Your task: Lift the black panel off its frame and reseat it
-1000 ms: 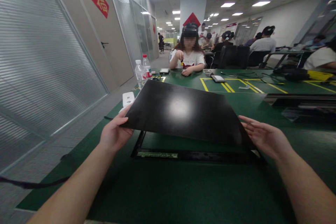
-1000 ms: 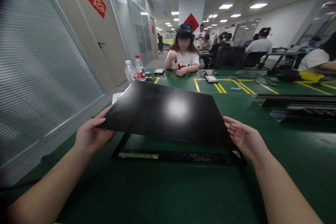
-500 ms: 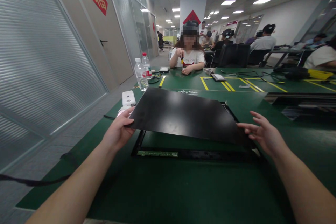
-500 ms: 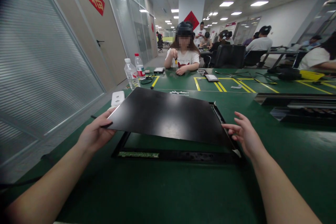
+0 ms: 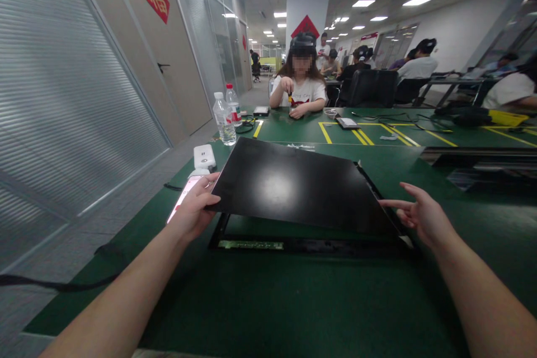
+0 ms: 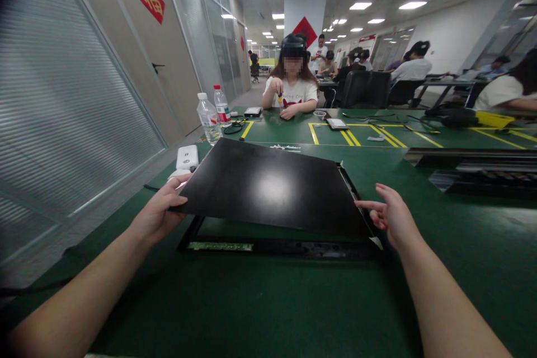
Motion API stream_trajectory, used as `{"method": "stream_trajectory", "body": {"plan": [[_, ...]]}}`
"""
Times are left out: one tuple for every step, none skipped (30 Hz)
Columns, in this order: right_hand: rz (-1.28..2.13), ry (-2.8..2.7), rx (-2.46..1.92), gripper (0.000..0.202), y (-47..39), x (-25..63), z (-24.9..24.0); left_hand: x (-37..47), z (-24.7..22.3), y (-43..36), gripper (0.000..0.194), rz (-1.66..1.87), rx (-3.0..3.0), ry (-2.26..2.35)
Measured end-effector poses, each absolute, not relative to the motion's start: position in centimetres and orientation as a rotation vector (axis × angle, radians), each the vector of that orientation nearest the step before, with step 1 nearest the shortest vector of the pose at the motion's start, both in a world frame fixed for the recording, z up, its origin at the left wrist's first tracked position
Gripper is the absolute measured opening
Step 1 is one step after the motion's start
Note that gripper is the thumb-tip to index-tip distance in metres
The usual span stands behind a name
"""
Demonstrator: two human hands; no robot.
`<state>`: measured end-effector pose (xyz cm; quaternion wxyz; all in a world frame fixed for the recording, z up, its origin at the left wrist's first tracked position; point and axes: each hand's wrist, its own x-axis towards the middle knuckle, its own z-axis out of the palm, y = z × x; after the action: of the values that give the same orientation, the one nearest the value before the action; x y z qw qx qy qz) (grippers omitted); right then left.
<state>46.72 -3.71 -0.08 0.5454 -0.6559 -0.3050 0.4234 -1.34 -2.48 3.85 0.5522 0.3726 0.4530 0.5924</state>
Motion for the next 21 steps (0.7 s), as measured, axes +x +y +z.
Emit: {"method": "stream_trajectory", "body": {"plan": [[0.991,-0.724,-1.564,0.068,-3.7,46.8,-0.1,-1.3,3.8,-2.5,0.057,1.389,0.883,1.074],[0.978,-0.726,-1.572,0.068,-3.7,46.8,-0.2,-1.2,3.7,-2.5,0.057,1.378,0.884,1.076],[0.964,-0.729,-1.577,0.068,-3.7,46.9,-0.3,-1.1,3.6,-2.4,0.056,1.369,0.884,1.078],[0.952,-0.732,-1.581,0.068,-3.7,46.9,-0.4,-1.1,3.6,-2.4,0.056,1.365,0.882,1.080],[0.942,-0.735,-1.584,0.067,-3.7,46.9,-0.4,-1.0,3.6,-2.4,0.055,1.366,0.878,1.084],[0.936,-0.737,-1.588,0.066,-3.6,46.9,-0.5,-1.0,3.6,-2.4,0.054,1.367,0.874,1.089],[0.931,-0.739,-1.593,0.065,-3.6,47.0,-0.6,-0.9,3.7,-2.5,0.054,1.367,0.873,1.093],[0.926,-0.738,-1.600,0.063,-3.6,47.0,-0.7,-0.9,3.7,-2.5,0.054,1.366,0.873,1.097],[0.921,-0.738,-1.606,0.062,-3.6,47.0,-0.8,-0.9,3.7,-2.5,0.054,1.364,0.876,1.101],[0.916,-0.739,-1.608,0.062,-3.5,47.1,-0.8,-0.8,3.7,-2.6,0.054,1.361,0.879,1.105],[0.909,-0.738,-1.608,0.061,-3.5,47.1,-0.9,-0.7,3.8,-2.6,0.054,1.357,0.880,1.108],[0.903,-0.739,-1.606,0.061,-3.5,47.2,-0.9,-0.7,3.7,-2.6,0.054,1.353,0.881,1.111],[0.900,-0.740,-1.603,0.061,-3.5,47.3,-0.8,-0.6,3.7,-2.6,0.054,1.351,0.881,1.113],[0.898,-0.740,-1.602,0.061,-3.5,47.3,-0.8,-0.5,3.6,-2.6,0.054,1.347,0.883,1.116],[0.898,-0.741,-1.602,0.061,-3.5,47.3,-0.7,-0.5,3.5,-2.6,0.055,1.341,0.888,1.118],[0.896,-0.742,-1.603,0.060,-3.5,47.3,-0.7,-0.4,3.4,-2.6,0.055,1.332,0.895,1.120],[0.893,-0.744,-1.604,0.060,-3.6,47.3,-0.6,-0.4,3.2,-2.6,0.056,1.321,0.901,1.122],[0.886,-0.742,-1.606,0.060,-3.6,47.3,-0.6,-0.4,3.1,-2.5,0.057,1.312,0.905,1.123],[0.875,-0.736,-1.610,0.059,-3.6,47.2,-0.5,-0.4,3.0,-2.5,0.058,1.304,0.905,1.124],[0.864,-0.732,-1.613,0.058,-3.7,47.2,-0.5,-0.3,2.8,-2.5,0.059,1.298,0.904,1.124],[0.855,-0.728,-1.616,0.058,-3.7,47.1,-0.5,-0.3,2.7,-2.5,0.060,1.293,0.902,1.123]]}}
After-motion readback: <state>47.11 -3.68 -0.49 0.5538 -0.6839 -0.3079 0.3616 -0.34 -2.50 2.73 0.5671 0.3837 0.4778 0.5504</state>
